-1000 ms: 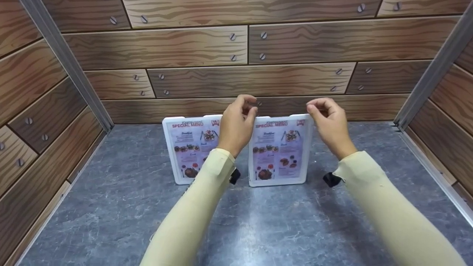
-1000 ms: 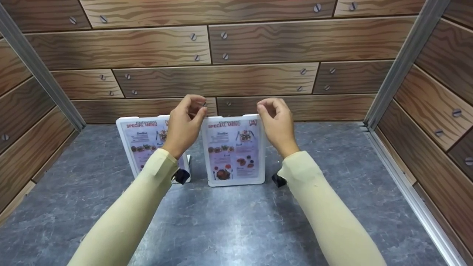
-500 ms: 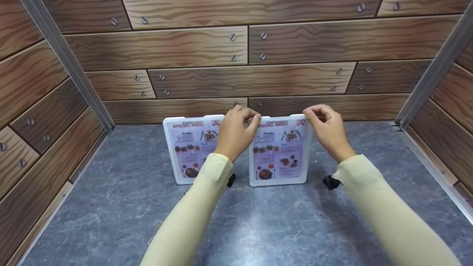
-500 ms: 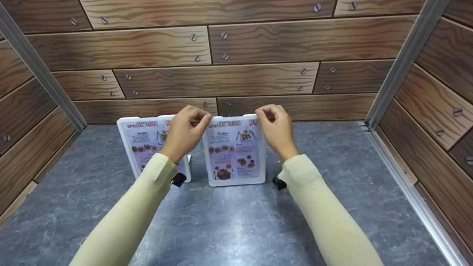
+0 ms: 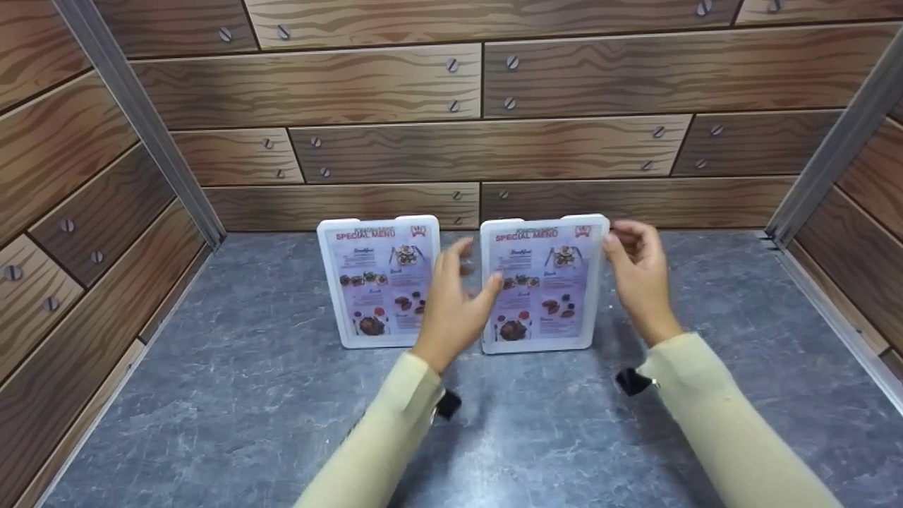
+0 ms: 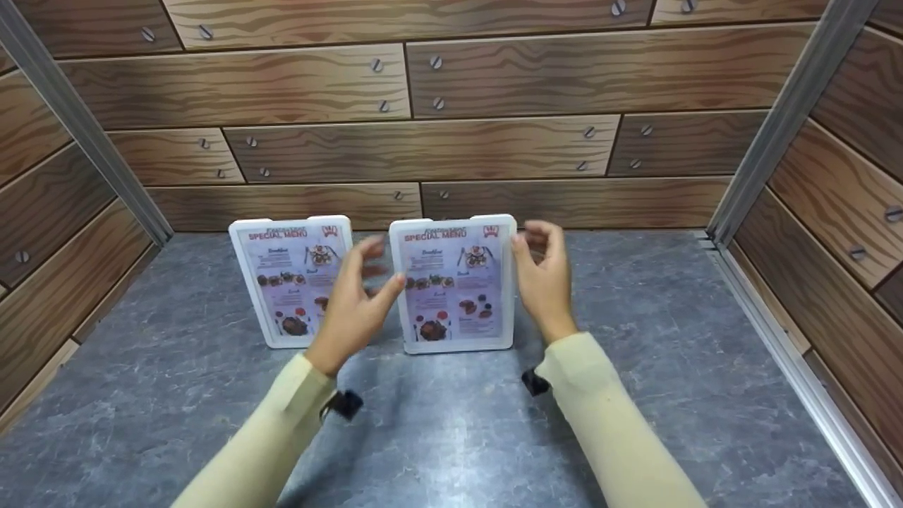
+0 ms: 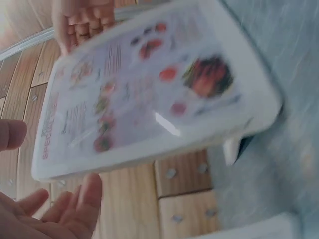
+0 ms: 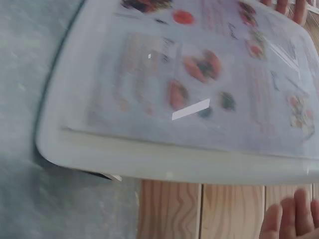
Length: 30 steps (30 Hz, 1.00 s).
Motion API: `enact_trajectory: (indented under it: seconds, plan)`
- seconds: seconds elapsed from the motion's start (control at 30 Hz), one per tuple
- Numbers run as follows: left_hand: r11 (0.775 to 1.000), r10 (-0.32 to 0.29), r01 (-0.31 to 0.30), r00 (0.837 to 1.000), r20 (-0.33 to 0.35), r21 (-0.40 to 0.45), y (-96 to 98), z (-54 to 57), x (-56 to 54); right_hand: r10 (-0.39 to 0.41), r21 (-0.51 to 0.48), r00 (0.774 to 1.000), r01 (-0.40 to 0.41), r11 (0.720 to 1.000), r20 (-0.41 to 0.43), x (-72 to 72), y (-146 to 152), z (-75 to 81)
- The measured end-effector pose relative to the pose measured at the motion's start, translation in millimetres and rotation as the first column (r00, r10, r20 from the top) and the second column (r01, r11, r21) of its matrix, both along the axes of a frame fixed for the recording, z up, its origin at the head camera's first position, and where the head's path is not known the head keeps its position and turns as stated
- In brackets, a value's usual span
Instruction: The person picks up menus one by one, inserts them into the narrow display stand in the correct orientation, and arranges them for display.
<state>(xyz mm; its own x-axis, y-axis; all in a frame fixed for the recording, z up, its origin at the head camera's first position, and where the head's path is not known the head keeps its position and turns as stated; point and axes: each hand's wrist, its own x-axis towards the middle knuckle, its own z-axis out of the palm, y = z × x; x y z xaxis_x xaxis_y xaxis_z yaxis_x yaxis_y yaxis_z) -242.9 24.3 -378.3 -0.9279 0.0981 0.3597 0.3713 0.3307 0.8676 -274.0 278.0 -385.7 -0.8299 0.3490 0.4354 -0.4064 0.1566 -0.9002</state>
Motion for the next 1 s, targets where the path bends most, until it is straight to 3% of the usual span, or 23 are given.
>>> enact_trajectory:
  seconds: [0.17, 0.37, 0.77, 1.0]
  plan:
    - [0.998, -0.065, 0.060, 0.983, 0.172, 0.035, -2.1, -23.0, 22.4, -0.116, 0.105, 0.993, 0.111, 0.988, 0.036, 20.3, -9.5, -14.0]
    - [0.993, -0.117, 0.120, 0.964, 0.238, 0.005, -2.3, -33.8, 37.2, -0.127, 0.162, 0.991, 0.119, 0.980, 0.042, 37.2, -26.7, -20.4]
    - [0.992, -0.127, 0.130, 0.968, 0.219, 0.001, 11.4, -36.7, 31.0, -0.103, 0.138, 0.994, 0.097, 0.986, 0.039, 40.3, -19.0, -22.9]
    - [0.992, -0.120, 0.127, 0.969, 0.216, -0.017, 26.4, -37.6, 21.4, -0.142, 0.125, 0.987, 0.132, 0.983, 0.075, 35.1, -6.5, -24.4]
